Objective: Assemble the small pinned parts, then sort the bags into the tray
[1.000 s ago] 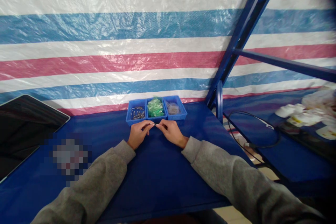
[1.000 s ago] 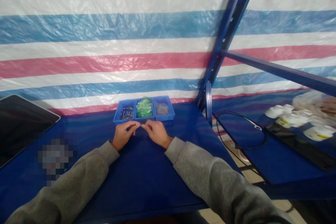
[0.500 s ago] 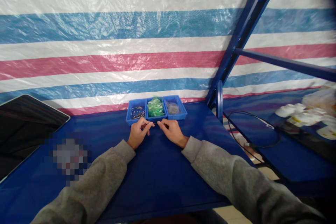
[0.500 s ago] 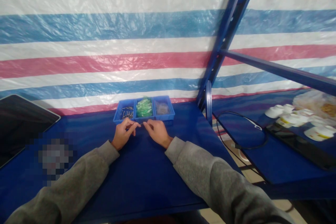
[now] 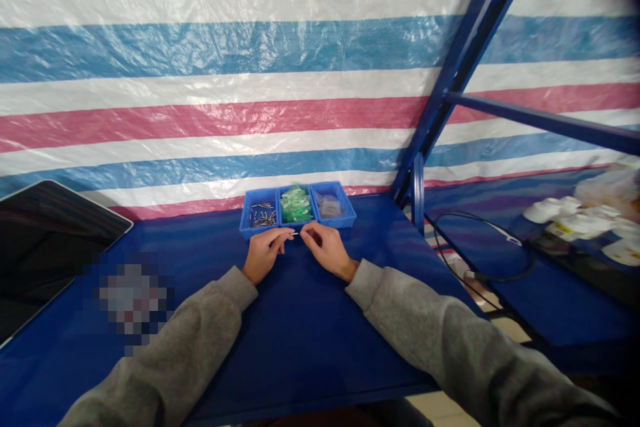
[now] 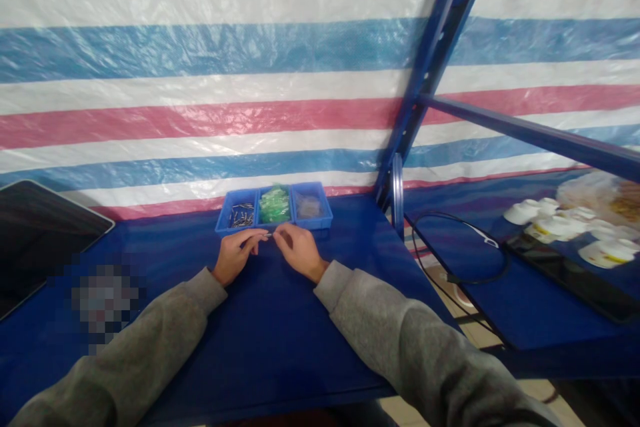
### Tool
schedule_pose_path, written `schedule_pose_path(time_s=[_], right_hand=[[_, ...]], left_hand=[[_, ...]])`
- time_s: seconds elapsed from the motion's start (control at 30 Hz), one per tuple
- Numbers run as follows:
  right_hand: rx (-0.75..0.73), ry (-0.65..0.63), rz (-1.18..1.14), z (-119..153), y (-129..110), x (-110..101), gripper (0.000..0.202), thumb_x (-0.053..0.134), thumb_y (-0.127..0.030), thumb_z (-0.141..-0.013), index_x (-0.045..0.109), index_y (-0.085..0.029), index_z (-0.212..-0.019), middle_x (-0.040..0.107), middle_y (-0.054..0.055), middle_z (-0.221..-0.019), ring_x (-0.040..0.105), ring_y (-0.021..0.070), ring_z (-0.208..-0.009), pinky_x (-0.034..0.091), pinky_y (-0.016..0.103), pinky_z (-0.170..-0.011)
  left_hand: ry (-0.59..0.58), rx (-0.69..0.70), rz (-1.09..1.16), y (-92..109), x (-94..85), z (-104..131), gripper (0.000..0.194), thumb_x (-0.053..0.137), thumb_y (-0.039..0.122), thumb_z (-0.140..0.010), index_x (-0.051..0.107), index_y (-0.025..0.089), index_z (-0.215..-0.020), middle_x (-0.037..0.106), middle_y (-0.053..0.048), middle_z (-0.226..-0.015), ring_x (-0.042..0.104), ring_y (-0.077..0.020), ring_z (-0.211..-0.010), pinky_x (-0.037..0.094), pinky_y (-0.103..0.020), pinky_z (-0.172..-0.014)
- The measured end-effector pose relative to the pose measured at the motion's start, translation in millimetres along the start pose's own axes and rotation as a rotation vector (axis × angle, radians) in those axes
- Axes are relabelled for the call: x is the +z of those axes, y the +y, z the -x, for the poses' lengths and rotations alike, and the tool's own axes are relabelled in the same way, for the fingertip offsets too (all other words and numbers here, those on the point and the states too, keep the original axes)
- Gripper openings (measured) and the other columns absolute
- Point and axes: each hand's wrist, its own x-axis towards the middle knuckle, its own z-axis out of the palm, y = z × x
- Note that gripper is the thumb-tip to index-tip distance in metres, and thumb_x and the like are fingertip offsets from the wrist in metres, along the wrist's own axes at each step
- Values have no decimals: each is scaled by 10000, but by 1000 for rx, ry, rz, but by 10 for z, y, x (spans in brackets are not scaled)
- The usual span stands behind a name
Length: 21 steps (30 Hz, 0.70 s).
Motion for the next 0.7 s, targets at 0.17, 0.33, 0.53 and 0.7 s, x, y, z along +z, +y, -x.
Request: schedule_pose_path(time_s=[0.17, 0.33, 0.53, 0.7], right_hand=[[-73, -41, -43, -1, 0, 22, 224, 463, -335, -900, 612, -176, -952, 618, 23, -726, 546, 134, -614, 424, 238, -633], [-68, -6, -54, -4, -7, 5, 258, 407, -309, -930, 617, -176, -858, 641, 43, -781, 581, 149, -698, 432, 244, -693], [-29, -22, -48, -9, -11, 0, 257, 409, -310, -933, 619, -181, -861, 648, 39, -783, 596, 151, -721, 434, 241, -715], [-45, -83, -29, -14, 26, 33, 252, 434, -318, -926, 639, -187, -862, 664, 34, -797, 606, 147, -721, 432, 233, -704]], left_hand=[[-56, -52, 69, 37, 6, 1, 270, 446, 314, -912, 575, 169, -1099, 668, 4, -716, 504, -59, -429, 436, -182, -499], [-39, -71, 60, 66, -10, -9, 258, 534, 363, -859, 633, 156, -976, 658, 5, -660, 514, -72, -453, 440, -186, -500], [11, -41, 27, 49, -28, -12, 226, 565, 345, -840, 690, 156, -837, 654, -32, -730, 541, -90, -523, 466, -205, -522], [52, 31, 48, 52, -35, -12, 219, 558, 316, -847, 699, 177, -942, 645, -71, -932, 542, -80, -555, 478, -207, -509]])
